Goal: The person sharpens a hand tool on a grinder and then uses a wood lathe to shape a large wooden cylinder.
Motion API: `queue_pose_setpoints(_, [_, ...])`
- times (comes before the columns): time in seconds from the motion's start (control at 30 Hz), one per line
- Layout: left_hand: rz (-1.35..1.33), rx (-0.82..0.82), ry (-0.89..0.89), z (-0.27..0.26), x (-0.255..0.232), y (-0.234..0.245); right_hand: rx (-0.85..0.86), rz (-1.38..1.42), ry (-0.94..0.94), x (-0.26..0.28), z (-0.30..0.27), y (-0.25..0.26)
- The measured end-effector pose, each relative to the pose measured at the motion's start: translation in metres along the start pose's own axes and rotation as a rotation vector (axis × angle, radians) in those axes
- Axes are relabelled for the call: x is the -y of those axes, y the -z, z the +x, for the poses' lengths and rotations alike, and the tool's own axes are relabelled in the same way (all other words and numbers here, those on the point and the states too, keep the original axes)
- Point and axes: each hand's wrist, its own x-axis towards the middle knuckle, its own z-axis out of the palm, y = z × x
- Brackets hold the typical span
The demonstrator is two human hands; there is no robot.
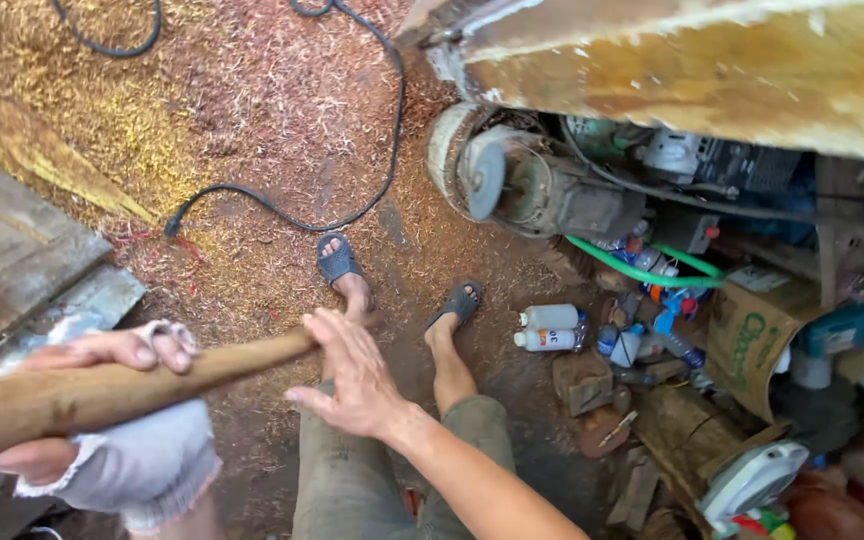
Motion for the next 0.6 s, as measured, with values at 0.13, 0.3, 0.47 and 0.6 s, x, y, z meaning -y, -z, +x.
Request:
queue_pose_setpoints(0.13, [-0.323, -0.057, 0.302, -0.050, 0.036, -0.040, -0.162, 0.075, -0.031, -0.051, -0.064, 0.032])
queue_pose_setpoints(0.3, [-0.120, 0.070, 0.553, -0.065, 0.093, -0.138, -0.064, 0.229, -0.302, -0.117, -0.234, 0.084])
queue_pose_setpoints(0.47, [0.072, 0.164, 0.852, -0.083, 0.230, -0.159, -0.053, 0.607, -0.723, -0.163, -0.366, 0.083])
queue_pose_setpoints(0.6, [0.298, 0.291, 0.823, -0.080, 0.344, -0.131, -0.208, 0.710, -0.933, -0.204, -0.399, 0.054])
